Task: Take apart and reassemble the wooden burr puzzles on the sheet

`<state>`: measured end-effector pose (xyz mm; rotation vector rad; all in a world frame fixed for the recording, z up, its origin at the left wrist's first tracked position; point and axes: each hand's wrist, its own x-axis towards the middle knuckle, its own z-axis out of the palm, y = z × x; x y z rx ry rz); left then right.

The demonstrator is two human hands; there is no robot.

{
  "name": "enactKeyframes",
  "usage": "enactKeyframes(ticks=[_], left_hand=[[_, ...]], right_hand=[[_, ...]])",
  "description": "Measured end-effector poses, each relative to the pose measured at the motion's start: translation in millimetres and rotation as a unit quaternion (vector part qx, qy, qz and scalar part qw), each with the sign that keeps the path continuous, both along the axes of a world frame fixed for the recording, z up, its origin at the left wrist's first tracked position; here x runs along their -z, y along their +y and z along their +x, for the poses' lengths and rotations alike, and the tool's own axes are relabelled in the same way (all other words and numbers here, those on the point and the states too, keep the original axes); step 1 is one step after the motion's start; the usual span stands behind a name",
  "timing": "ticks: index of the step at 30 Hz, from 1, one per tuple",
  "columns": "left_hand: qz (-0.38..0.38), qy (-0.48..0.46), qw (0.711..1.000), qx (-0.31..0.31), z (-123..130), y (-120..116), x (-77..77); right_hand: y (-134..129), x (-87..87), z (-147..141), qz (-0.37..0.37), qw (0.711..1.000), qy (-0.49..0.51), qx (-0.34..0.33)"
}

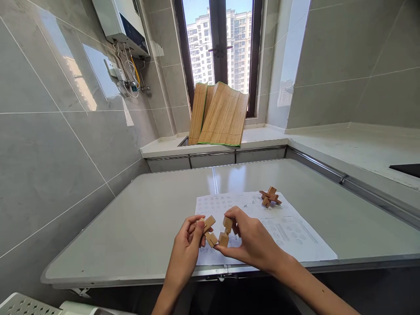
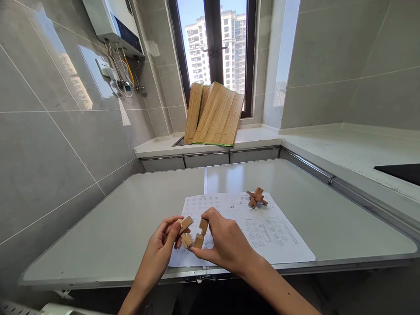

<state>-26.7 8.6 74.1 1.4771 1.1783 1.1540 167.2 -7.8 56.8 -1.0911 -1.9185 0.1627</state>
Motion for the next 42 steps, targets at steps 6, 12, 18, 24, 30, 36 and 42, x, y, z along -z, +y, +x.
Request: enactKeyframes(ticks=[6, 12, 18, 24, 30, 36, 42], left_hand=[[-0.014, -0.010, 0.999, 0.027, 10, 11, 5.6], [-0.019, -0.017, 0.999, 0.021, 13, 32, 23.9], [0.024, 0.013, 1.000, 0.015, 18, 38, 31.0], [0.058, 0.038, 0.997, -0.024, 27, 35, 26.2], [0.107, 0.064, 0.991, -0.042, 35, 35, 26.5], [0.127, 0.075, 0.989, -0.001, 39, 31, 23.8], [0.176, 0.087, 0.979, 0.054, 35, 25, 24.9]], right_hand=[[9, 10.5, 1, -0.008, 1.000, -0.028, -0.001], [32, 29.3, 14, -0.176, 0.966, 0.189, -0.025], [32, 32.1, 21, -0.266, 0.895, 0.341, -0.105], [14, 19.3, 6, -0.139, 0.955, 0.263, -0.006], [8, 21.3, -9, -0.092, 0.965, 0.246, 0.027], [7, 22.3, -9, -0.093, 0.956, 0.274, 0.044], [11, 18.4, -1, -0.130, 0.941, 0.309, 0.040]])
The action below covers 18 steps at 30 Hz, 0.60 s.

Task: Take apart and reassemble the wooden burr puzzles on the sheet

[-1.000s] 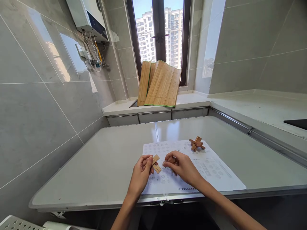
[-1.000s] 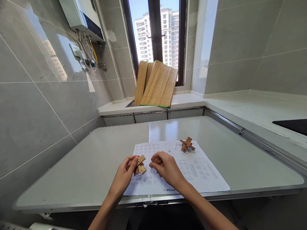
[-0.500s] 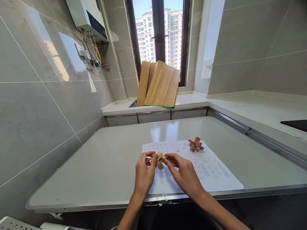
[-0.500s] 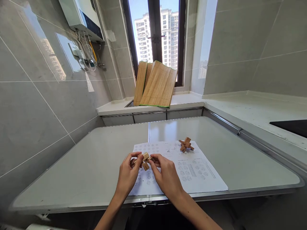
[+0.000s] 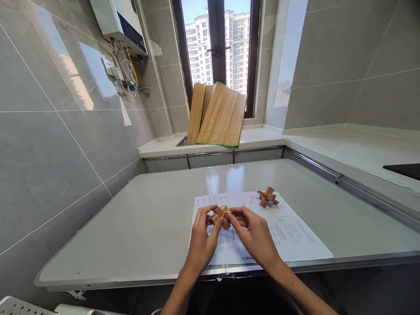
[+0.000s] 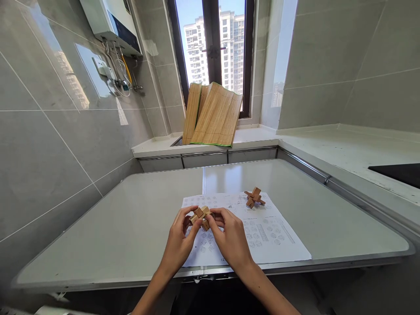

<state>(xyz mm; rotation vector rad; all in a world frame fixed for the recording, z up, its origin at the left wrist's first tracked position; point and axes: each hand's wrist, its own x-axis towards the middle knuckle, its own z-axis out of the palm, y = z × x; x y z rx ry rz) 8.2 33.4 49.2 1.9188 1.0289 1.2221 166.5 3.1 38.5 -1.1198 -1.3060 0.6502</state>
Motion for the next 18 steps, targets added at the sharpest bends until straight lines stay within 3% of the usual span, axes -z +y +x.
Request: enactKeyframes(ticks=[7, 12, 15, 18], left_hand=[[0.113, 0.118, 0.986, 0.042, -9, 3, 16.1], [0.187, 0.195, 0.963, 0.000, -11, 5, 13.0], [0.179, 0.196, 0.964, 0.010, -13, 5, 9.6], [0.121, 0.164, 0.978, 0.043, -16, 3, 9.7]], right_hand=[[-2, -3.6, 2, -0.049, 0.999, 0.015, -0.018], [-14, -8.3, -3, 0.008, 0.994, -0.104, -0.016], [-18, -10.0, -2, 0.040, 0.985, -0.167, -0.013], [-18, -10.0, 5, 0.032, 0.985, -0.163, -0.036]])
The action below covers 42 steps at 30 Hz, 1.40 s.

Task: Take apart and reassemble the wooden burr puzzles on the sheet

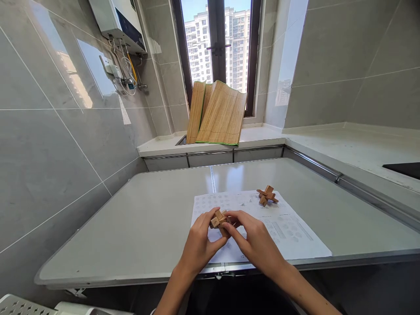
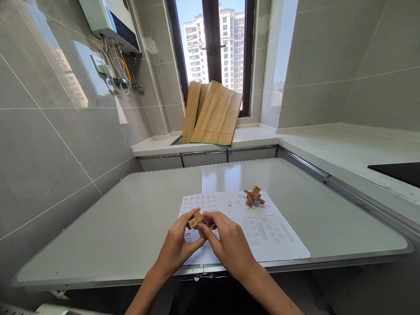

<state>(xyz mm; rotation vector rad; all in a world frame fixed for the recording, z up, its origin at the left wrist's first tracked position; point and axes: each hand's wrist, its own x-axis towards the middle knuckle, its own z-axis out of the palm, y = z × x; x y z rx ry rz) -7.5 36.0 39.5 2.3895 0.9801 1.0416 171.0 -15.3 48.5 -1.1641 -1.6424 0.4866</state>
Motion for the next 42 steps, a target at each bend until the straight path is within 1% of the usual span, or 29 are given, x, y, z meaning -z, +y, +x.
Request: enactKeyframes(ticks=[4, 7, 9, 11, 14, 15, 17, 18, 20, 22, 23, 24, 26, 28, 29, 31, 34, 36, 38, 40, 42], left_hand=[[-0.071, -0.048, 0.996, 0.016, -2, -4, -0.8], [-0.103, -0.076, 0.991, 0.050, 0, -7, -5.6], [-0.118, -0.083, 0.987, 0.065, 1, -9, -9.6], [-0.129, -0.083, 0.985, 0.073, 2, -11, -13.2], [-0.136, -0.070, 0.984, 0.094, 3, -12, -16.4], [-0.136, -0.059, 0.984, 0.099, 3, -12, -16.3], [-0.138, -0.035, 0.985, 0.097, 3, -10, -13.0], [-0.140, -0.023, 0.986, 0.089, 2, -9, -9.6], [-0.142, -0.005, 0.988, 0.062, -1, -4, -0.1], [-0.136, 0.006, 0.990, 0.025, -7, 0, 11.4], [-0.133, 0.015, 0.991, 0.009, -11, 2, 17.0], [-0.131, 0.023, 0.991, -0.004, -16, 4, 22.2], [-0.119, 0.026, 0.992, -0.033, -26, 6, 30.4], [-0.111, 0.023, 0.992, -0.055, -35, 7, 35.2], [-0.113, 0.021, 0.991, -0.063, -39, 7, 36.4], [-0.123, 0.017, 0.990, -0.071, -44, 7, 36.7], [-0.144, 0.007, 0.987, -0.069, -47, 7, 34.1], [-0.157, -0.001, 0.985, -0.068, -48, 6, 31.7], [-0.166, -0.010, 0.984, -0.070, -48, 5, 29.6], [-0.171, -0.018, 0.982, -0.071, -49, 4, 28.0], [-0.180, -0.024, 0.981, -0.072, -50, 4, 27.1]], right_hand=[[4, -0.1, 15, -0.051, 0.997, 0.028, -0.043], [8, -1.9, 24, -0.080, 0.991, 0.031, -0.101], [9, -3.2, 27, -0.098, 0.986, 0.037, -0.127], [10, -3.8, 28, -0.128, 0.978, 0.050, -0.155], [10, -2.0, 27, -0.187, 0.957, 0.084, -0.206], [10, -0.5, 27, -0.202, 0.951, 0.093, -0.213], [11, 4.8, 29, -0.217, 0.950, 0.098, -0.203], [11, 8.7, 32, -0.219, 0.953, 0.091, -0.186], [14, 18.9, 43, -0.214, 0.967, 0.056, -0.125], [18, 31.6, 63, -0.199, 0.980, -0.011, -0.020], [20, 38.3, 75, -0.189, 0.980, -0.048, 0.040], [21, 44.9, 88, -0.183, 0.975, -0.080, 0.097], [24, 57.0, 114, -0.186, 0.955, -0.128, 0.194], [26, 66.7, 136, -0.213, 0.923, -0.166, 0.276], [27, 70.7, 145, -0.227, 0.907, -0.182, 0.304], [28, 77.1, 157, -0.243, 0.885, -0.202, 0.341], [31, 84.0, 166, -0.258, 0.867, -0.217, 0.366], [30, 87.7, 169, -0.259, 0.865, -0.222, 0.368], [28, 91.3, 171, -0.246, 0.870, -0.223, 0.365], [23, 95.0, 172, -0.217, 0.877, -0.218, 0.370], [16, 98.2, 170, -0.182, 0.875, -0.213, 0.394]])
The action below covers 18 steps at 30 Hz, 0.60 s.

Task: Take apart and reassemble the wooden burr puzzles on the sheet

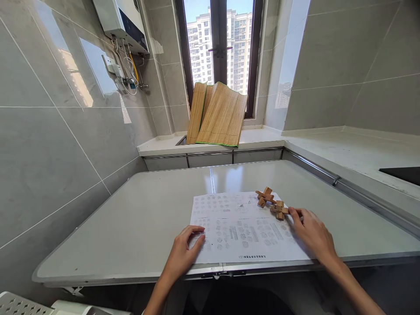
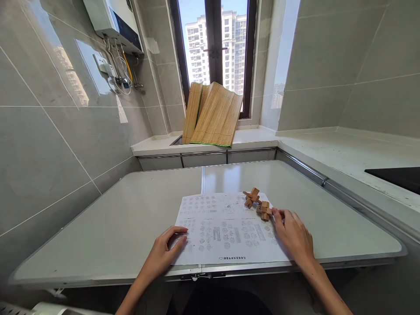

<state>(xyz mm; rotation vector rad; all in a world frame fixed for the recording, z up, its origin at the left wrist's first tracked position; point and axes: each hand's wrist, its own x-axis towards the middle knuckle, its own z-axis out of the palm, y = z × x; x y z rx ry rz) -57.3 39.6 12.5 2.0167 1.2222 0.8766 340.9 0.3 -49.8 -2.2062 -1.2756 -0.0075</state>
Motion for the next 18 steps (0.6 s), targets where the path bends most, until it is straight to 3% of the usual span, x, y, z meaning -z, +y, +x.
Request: enactKeyframes(ticks=[3, 6, 9, 11, 18], left_hand=[[-0.013, -0.007, 1.000, -0.004, 0, 0, -0.5], [-0.021, -0.006, 1.000, -0.009, -1, 0, -0.6], [-0.030, -0.003, 0.999, -0.020, -1, -2, -0.1], [-0.031, -0.005, 0.999, -0.027, 0, -3, 1.0], [-0.002, -0.005, 0.999, -0.033, 2, -6, 5.0]], right_hand=[[-11, 1.3, -14, 0.022, 1.000, -0.015, -0.008], [-16, -3.5, -38, 0.024, 0.990, 0.019, -0.135], [-14, -9.0, -63, 0.060, 0.960, 0.061, -0.267], [-12, -8.4, -74, 0.075, 0.943, 0.063, -0.318], [-3, 10.9, -82, 0.009, 0.929, -0.026, -0.368]])
